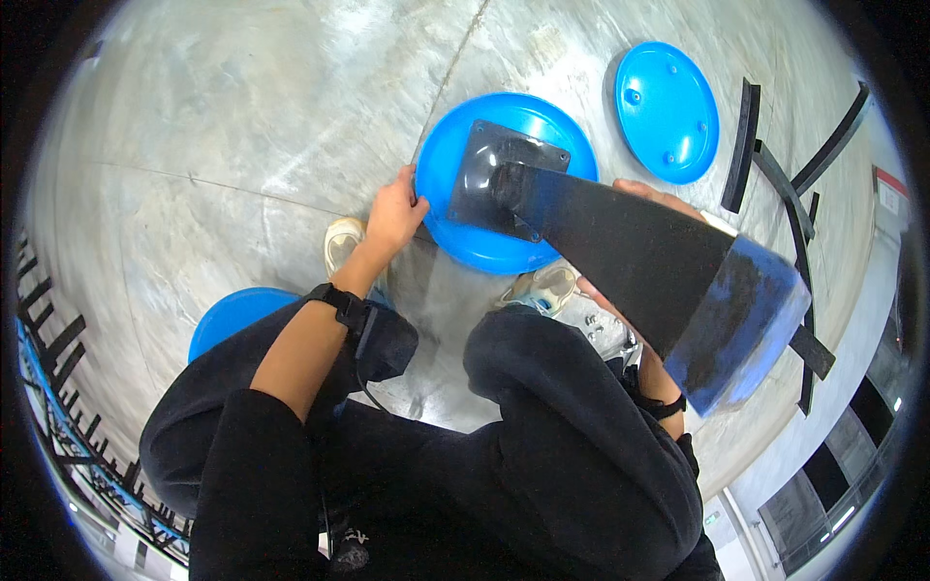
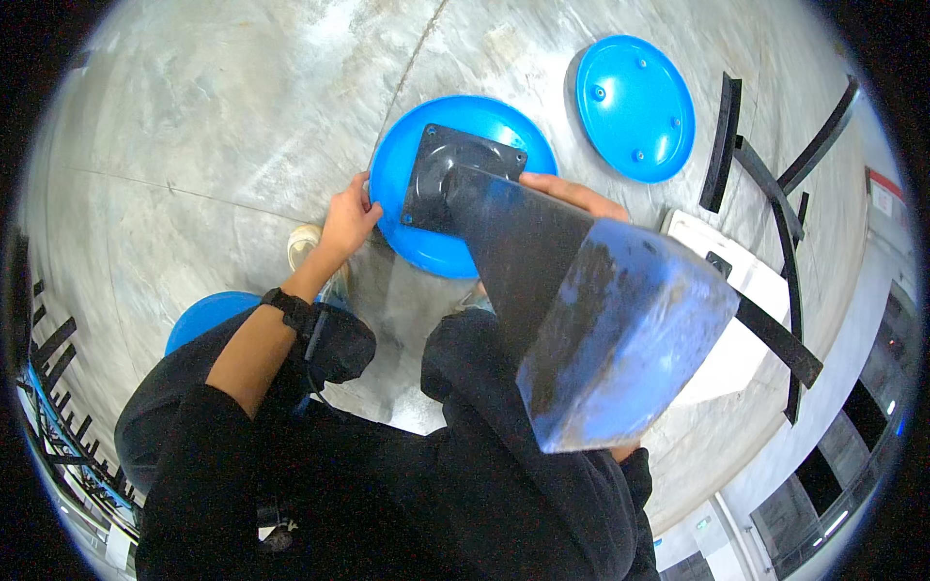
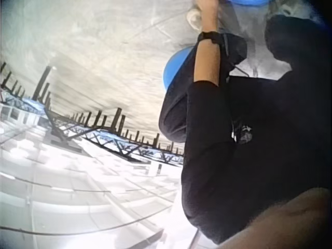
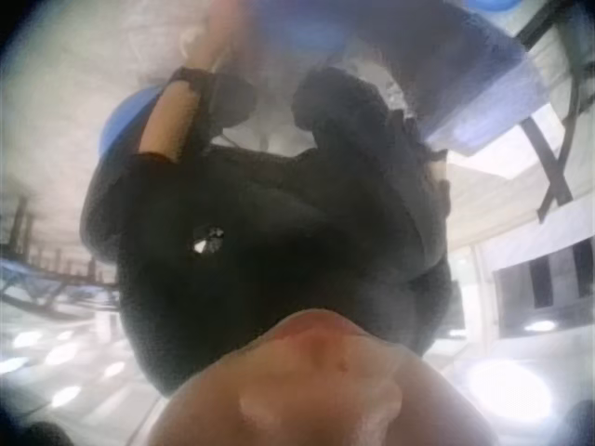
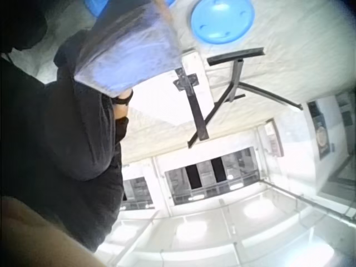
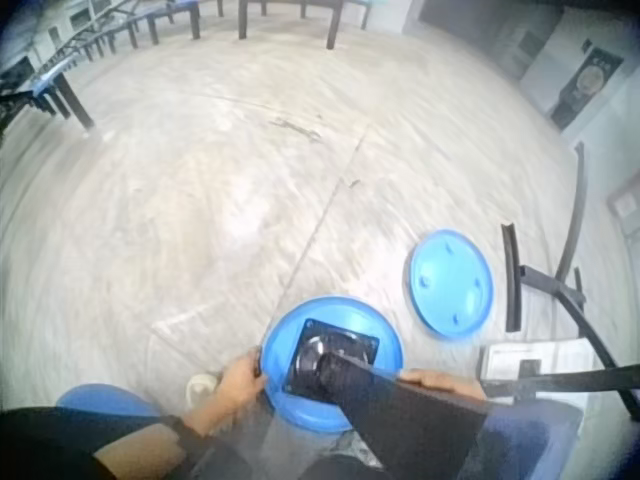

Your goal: The person uses a ratchet to tighten bolts on a metal table frame while seated in a dining hall.

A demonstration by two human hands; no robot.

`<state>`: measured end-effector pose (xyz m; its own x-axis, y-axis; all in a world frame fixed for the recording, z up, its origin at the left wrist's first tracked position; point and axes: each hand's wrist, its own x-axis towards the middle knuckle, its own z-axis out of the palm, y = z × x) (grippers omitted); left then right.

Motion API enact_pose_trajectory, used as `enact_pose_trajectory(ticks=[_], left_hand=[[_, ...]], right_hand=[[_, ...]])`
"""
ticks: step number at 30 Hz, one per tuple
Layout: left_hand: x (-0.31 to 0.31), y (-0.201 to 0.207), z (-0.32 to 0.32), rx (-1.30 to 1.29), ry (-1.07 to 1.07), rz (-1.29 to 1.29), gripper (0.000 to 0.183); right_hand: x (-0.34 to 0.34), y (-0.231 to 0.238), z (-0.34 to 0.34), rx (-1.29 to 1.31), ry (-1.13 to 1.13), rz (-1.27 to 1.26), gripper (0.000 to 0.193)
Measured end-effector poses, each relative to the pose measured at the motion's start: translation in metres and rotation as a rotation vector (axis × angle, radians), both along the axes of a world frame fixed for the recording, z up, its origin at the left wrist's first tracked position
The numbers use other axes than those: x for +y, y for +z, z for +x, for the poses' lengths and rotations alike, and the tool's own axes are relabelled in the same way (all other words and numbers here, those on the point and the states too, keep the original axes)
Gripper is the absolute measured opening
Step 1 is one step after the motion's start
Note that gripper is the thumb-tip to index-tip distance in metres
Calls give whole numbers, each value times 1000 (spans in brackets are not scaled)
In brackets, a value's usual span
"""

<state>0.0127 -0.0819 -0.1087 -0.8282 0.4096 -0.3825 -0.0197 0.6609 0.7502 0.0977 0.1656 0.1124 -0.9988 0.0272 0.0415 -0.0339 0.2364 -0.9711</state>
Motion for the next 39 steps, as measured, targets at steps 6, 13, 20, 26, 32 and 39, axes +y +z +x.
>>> enact_pose_trajectory(ticks=[6, 13, 20, 26, 32, 39], left_hand=[[13, 2, 5, -3, 11, 24, 46], [1, 2, 2, -6, 10, -3, 49], [2, 5, -3, 0, -4, -67, 48], [5, 4, 0, 49, -16, -80, 46], [15, 3, 4, 71, -18, -43, 45], [14, 9, 8, 12, 12, -14, 45]], right_hand=[[15, -10, 5, 10, -44, 79, 36], [14, -27, 7, 8, -39, 19, 34], [12, -28, 11, -1, -29, -22, 32], [13, -28, 12, 3, -41, -35, 31], [17, -22, 16, -3, -66, -1, 30], [18, -25, 18, -4, -81, -20, 28]])
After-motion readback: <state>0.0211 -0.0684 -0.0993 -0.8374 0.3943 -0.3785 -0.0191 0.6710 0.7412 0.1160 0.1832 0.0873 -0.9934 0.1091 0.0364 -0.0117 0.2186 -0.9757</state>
